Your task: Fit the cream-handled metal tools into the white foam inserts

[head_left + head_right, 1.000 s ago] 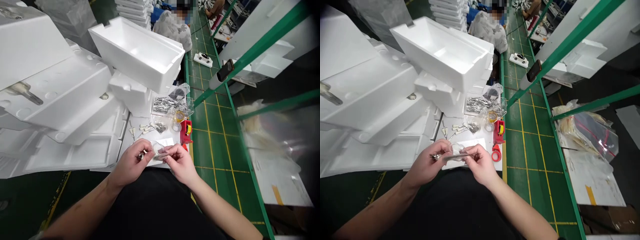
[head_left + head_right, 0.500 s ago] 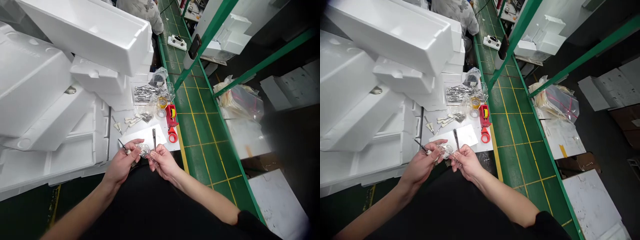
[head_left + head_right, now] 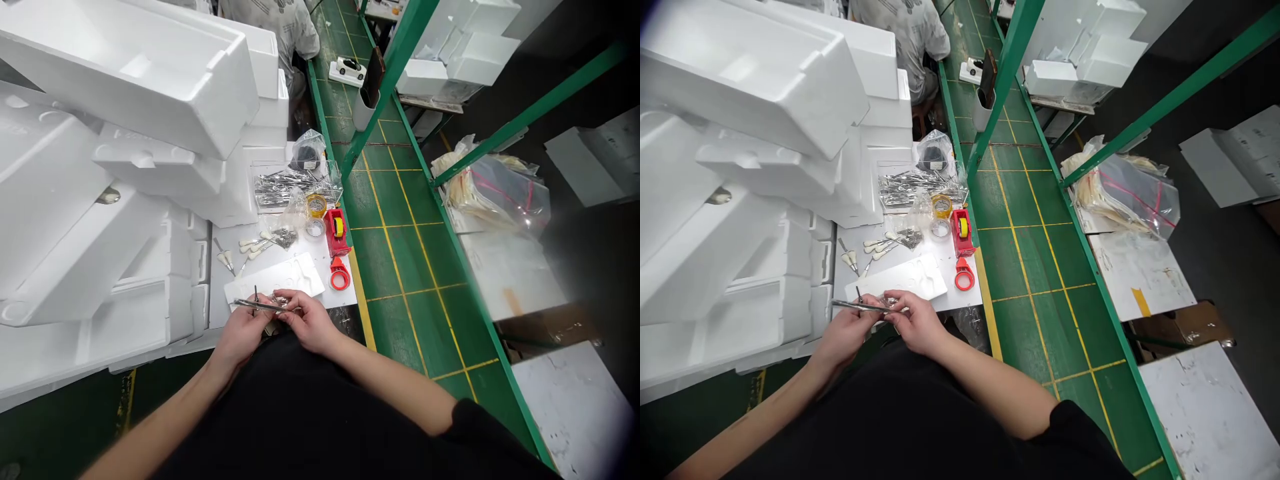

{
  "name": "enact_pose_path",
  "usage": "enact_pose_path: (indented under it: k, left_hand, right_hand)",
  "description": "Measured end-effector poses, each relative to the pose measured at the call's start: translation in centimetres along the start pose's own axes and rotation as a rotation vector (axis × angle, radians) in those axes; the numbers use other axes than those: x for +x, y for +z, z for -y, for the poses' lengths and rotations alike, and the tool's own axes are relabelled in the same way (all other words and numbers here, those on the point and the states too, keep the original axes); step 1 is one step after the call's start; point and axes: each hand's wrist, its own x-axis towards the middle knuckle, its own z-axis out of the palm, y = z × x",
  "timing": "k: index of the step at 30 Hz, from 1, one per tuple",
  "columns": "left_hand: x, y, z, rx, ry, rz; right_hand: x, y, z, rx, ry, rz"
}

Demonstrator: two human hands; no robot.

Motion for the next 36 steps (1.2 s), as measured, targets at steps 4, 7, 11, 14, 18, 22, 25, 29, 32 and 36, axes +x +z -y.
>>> enact_pose_path:
  k: [4, 7, 11, 14, 18, 22, 25, 29, 32, 36]
  left_hand:
    - [0.8, 0.0, 0.6, -0.140, -0.098, -0.176]
    - [1.0, -0.9, 1.1, -0.258, -0.168, -0.224]
    - [0.4, -1.8, 1.1, -0.448, -0.232, -0.320]
    - [-0.2, -1.9, 0.9, -0.552, -0.228, -0.381]
    - [-0.8, -2.4, 1.2, -0.656, -0.188, -0.423]
    - [-1.2, -3.5, 1.7, -0.726, -0.172, -0.481]
    - [-1.4, -4.3, 1.5, -0.793, -0.121, -0.502]
    - [-1.6, -4.7, 0.2, -0.858, -0.031, -0.427]
    - [-1.7, -4.4, -1.1, -0.868, -0.005, -0.359]
    - [-2.0, -3.0, -2.9, -0.859, 0.024, -0.235]
  right_hand:
    - [2.6, -3.3, -2.4, 0.038, 0.062, -0.182]
    - [7.7, -8.9, -4.9, -0.343, 0.132, -0.346]
    - [15.5, -15.5, -8.2, -0.779, 0.225, -0.397]
    - [18.1, -16.7, -9.8, -0.833, 0.249, -0.359]
    - [15.8, -14.3, -10.0, -0.904, 0.208, -0.319]
    - [10.8, -8.7, -10.7, -0.946, 0.351, -0.080]
    - [8.6, -4.9, -11.8, -0.973, 0.414, -0.003]
    - [7.3, -3.4, -9.9, -1.036, 0.385, -0.022]
    - [5.8, -2.8, -5.6, -0.852, 0.194, 0.024]
    - [3.6, 0.6, 0.5, -0.185, 0.014, 0.143]
